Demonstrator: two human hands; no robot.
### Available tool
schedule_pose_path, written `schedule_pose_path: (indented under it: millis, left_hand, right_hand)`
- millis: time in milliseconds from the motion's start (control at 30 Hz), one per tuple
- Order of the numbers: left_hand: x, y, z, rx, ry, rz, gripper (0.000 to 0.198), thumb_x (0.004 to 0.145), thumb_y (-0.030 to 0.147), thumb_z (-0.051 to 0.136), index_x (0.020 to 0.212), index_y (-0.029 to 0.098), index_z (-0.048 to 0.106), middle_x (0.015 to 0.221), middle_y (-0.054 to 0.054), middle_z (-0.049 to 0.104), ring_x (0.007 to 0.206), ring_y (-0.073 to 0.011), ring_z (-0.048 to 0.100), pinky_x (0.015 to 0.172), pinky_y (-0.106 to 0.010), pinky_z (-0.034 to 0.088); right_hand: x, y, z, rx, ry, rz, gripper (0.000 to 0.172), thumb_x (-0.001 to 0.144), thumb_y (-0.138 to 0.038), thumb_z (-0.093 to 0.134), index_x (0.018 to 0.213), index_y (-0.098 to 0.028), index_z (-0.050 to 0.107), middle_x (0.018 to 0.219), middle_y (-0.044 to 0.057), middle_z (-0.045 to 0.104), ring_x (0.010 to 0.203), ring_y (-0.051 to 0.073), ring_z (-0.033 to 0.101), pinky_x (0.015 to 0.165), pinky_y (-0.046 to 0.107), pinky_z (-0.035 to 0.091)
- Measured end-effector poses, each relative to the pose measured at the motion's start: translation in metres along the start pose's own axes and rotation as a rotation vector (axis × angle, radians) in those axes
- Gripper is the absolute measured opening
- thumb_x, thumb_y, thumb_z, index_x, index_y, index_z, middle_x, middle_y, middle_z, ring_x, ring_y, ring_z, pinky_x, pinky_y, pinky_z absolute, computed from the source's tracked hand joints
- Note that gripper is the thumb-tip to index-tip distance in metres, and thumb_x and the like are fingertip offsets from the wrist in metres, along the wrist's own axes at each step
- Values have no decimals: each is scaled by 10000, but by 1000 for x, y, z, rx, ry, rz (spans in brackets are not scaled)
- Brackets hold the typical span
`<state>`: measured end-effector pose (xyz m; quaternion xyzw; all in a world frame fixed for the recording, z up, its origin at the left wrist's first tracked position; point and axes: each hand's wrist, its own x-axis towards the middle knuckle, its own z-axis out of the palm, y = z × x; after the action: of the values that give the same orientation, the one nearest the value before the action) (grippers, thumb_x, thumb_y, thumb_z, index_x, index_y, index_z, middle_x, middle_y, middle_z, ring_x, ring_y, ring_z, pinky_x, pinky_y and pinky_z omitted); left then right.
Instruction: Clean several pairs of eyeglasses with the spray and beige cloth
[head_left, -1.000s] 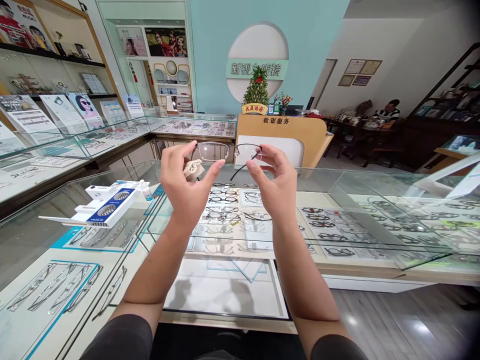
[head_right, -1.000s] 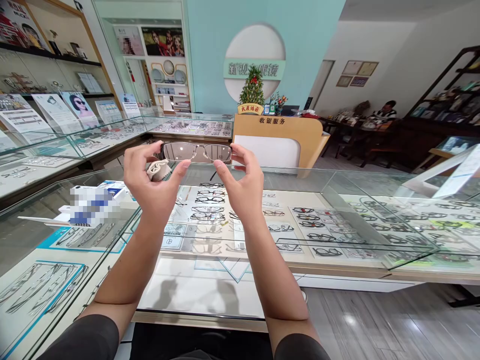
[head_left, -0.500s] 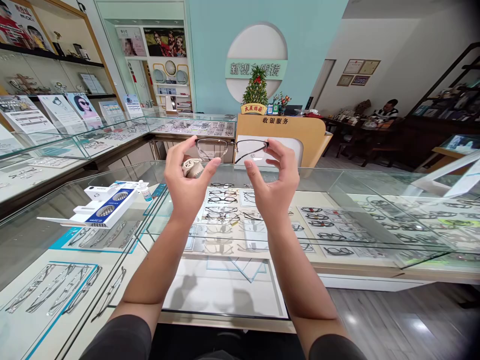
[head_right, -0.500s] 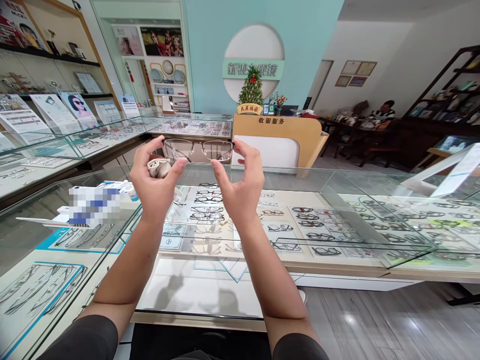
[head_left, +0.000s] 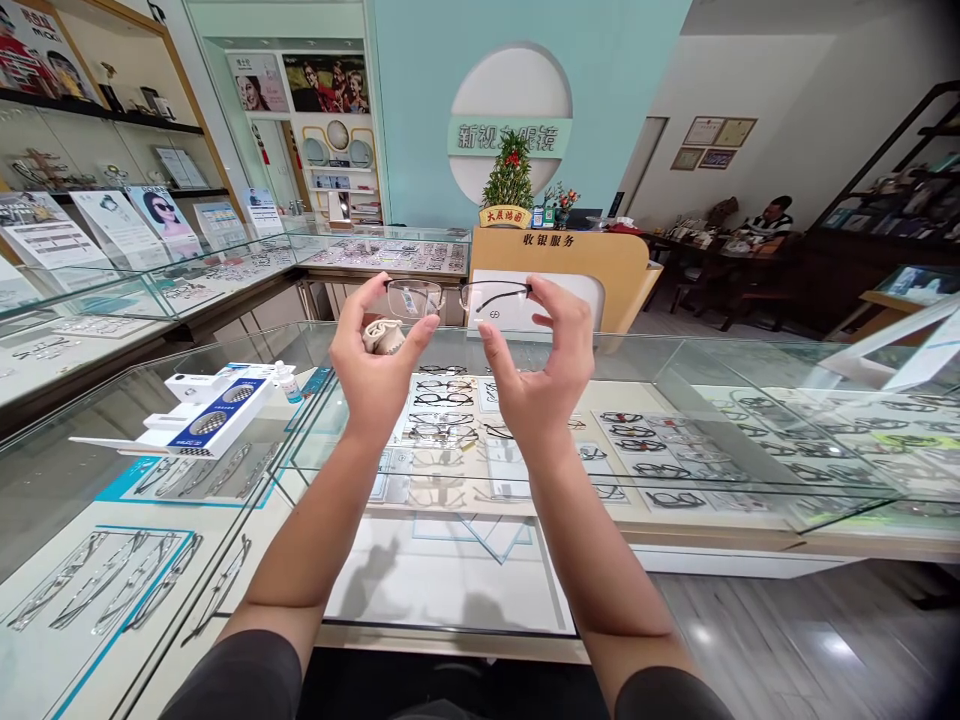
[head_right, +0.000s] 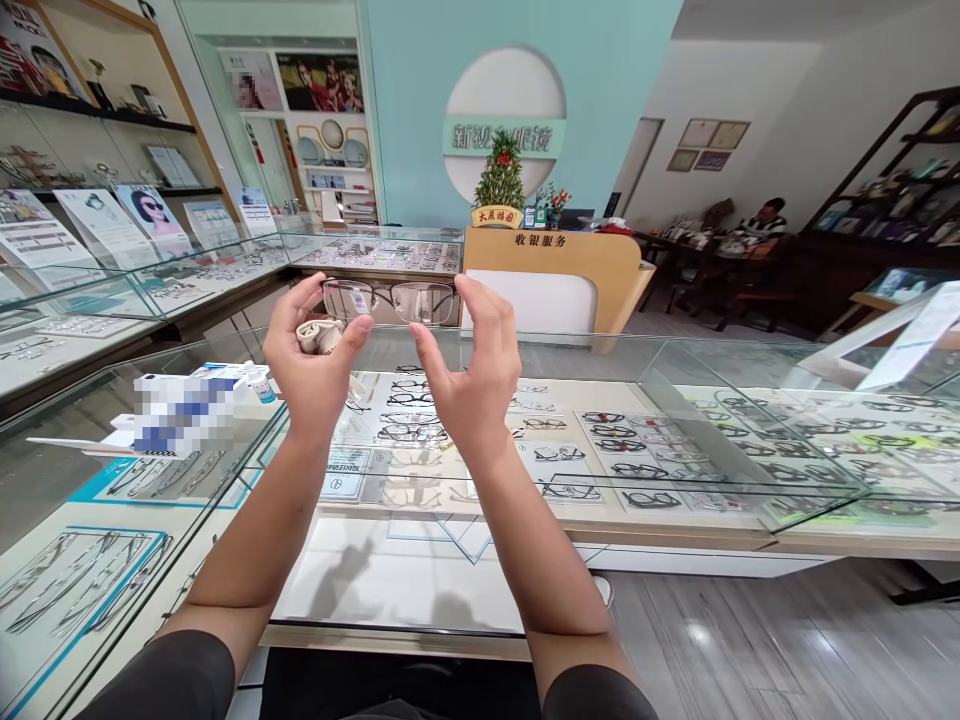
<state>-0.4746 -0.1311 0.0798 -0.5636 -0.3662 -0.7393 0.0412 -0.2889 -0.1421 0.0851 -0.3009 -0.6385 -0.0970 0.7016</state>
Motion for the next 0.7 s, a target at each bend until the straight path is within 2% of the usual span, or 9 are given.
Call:
schedule_pose_path:
  millis: [200, 367, 533, 700]
  left_hand:
    - [-4, -5, 2, 52, 103, 63, 738, 898, 683, 917, 1502, 329, 683, 1552, -108, 710, 1193, -286, 763, 1073, -498, 641]
    - [-4, -8, 1, 51, 126, 87, 762, 893, 670, 924, 1529, 348, 651, 1589, -110, 673, 1206, -305, 739, 1078, -533, 632]
    - [-3, -12, 0, 101, 154, 188, 767, 911, 667, 910, 1539, 318, 640, 1557, -115, 692, 1180, -289, 746, 1028, -492, 643]
    - [-3, -15, 1, 103, 140, 312, 747, 960, 656, 867, 1568, 306, 610, 1538, -120, 704, 1220, -297, 749, 970, -451, 649]
  right_hand:
    - [-1, 0, 1, 13, -17, 31, 521, 1063, -520, 711, 1561, -411, 608, 1516, 104, 700, 1424, 385, 683, 1093, 652, 651]
    - [-1, -4, 0, 15, -18, 30, 533, 1063, -517, 712, 1573, -411, 600, 1538, 108, 693, 1427, 386, 680, 1097, 655, 648]
    - [-1, -5, -2, 140, 2, 57, 481, 1082, -527, 696, 1548, -414, 654, 1549, 93, 686, 1474, 365, 660, 1124, 603, 637]
    - [4, -7, -5, 322, 62, 213, 347, 1152, -535, 587, 1375, -352, 780, 1403, 81, 778, 1285, 283, 772, 1076, 501, 660]
